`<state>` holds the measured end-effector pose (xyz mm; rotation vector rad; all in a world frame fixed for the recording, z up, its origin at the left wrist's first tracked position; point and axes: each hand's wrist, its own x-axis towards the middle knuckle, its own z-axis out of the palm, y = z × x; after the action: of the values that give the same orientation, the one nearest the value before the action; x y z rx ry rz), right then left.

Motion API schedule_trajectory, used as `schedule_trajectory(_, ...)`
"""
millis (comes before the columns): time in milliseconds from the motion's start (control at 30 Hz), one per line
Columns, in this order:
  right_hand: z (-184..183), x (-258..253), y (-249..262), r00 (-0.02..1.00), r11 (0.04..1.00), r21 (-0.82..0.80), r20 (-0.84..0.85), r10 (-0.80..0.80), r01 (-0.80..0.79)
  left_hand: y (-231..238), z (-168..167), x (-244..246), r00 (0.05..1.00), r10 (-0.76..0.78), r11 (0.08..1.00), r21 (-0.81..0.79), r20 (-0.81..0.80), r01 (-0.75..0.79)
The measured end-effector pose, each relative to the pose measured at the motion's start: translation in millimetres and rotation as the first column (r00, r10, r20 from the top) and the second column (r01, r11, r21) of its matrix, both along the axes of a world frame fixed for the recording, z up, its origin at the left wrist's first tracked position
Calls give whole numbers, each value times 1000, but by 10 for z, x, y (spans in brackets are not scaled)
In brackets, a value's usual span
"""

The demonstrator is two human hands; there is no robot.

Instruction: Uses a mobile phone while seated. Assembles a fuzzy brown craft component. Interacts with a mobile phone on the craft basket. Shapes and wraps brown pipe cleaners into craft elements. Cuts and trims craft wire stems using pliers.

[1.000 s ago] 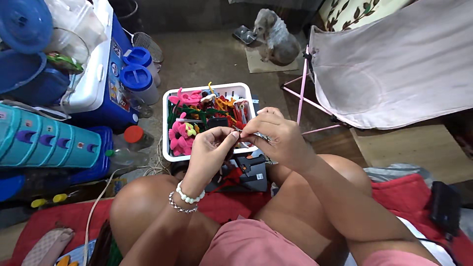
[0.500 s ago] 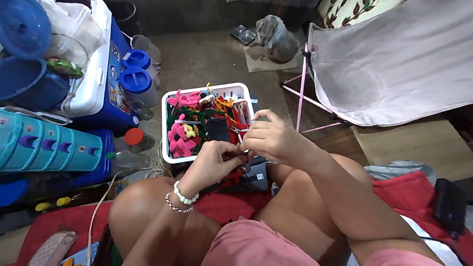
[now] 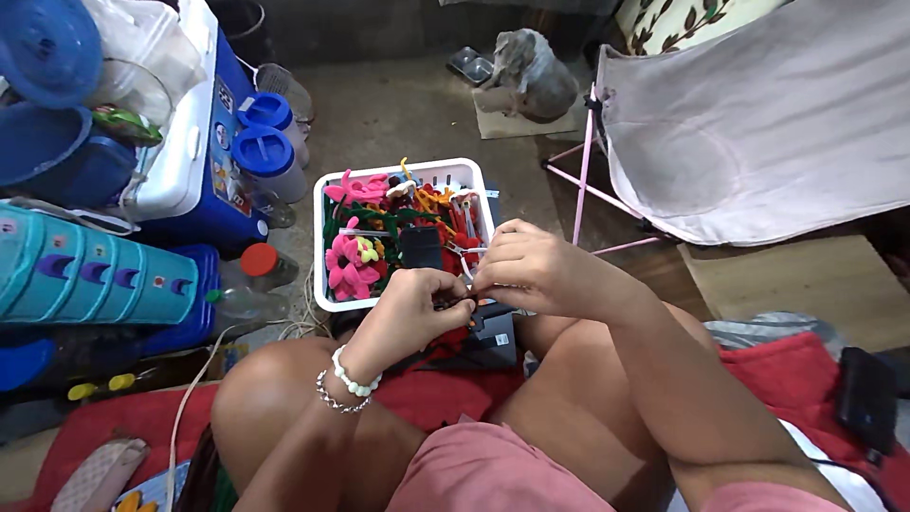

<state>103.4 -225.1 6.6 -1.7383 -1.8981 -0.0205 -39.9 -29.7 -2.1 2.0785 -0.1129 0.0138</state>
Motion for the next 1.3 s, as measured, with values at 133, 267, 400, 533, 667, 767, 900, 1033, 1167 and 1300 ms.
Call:
schedule_trajectory(133, -11, -8, 3, 999, 999, -10, -30, 30, -31, 1, 2, -11, 1000, -23, 999, 30, 0, 23)
schedule_trajectory(267, -14, -37, 13, 1000, 1000, -4, -16, 23, -24, -15, -10, -10, 1000, -19, 999, 38, -9, 19)
schedule_trajectory(400, -29, -98, 38, 998, 997, 47, 44, -55, 53, -16, -21, -3, 1000, 30, 1000, 2, 3, -30)
schedule_trajectory(533, -107, -214, 125, 969, 947, 219, 19, -245, 235, 1, -24, 12, 985, 173, 981, -89, -6, -173)
schedule_trajectory(667, -171, -360, 228, 909, 842, 352, -75, -411, 410, -10, -3, 22, 961, 272, 935, -221, -56, -278)
schedule_trajectory(767, -161, -385, 232, 900, 832, 353, -90, -426, 429, 10, 18, 12, 965, 259, 936, -234, -46, -263)
schedule_trajectory(900, -127, -298, 197, 949, 886, 341, -78, -306, 314, 36, 34, -19, 969, 248, 950, -191, -18, -247)
schedule_trajectory(1033, -104, -283, 199, 953, 882, 361, -135, -271, 302, 14, 31, -14, 946, 324, 926, -210, 15, -314)
schedule_trajectory(1167, -108, -352, 214, 929, 869, 348, -247, -276, 351, -13, -2, -5, 924, 376, 906, -239, 76, -349)
schedule_trajectory(1300, -120, -386, 217, 904, 849, 355, -321, -283, 392, -19, 0, -2, 923, 375, 890, -311, 80, -335)
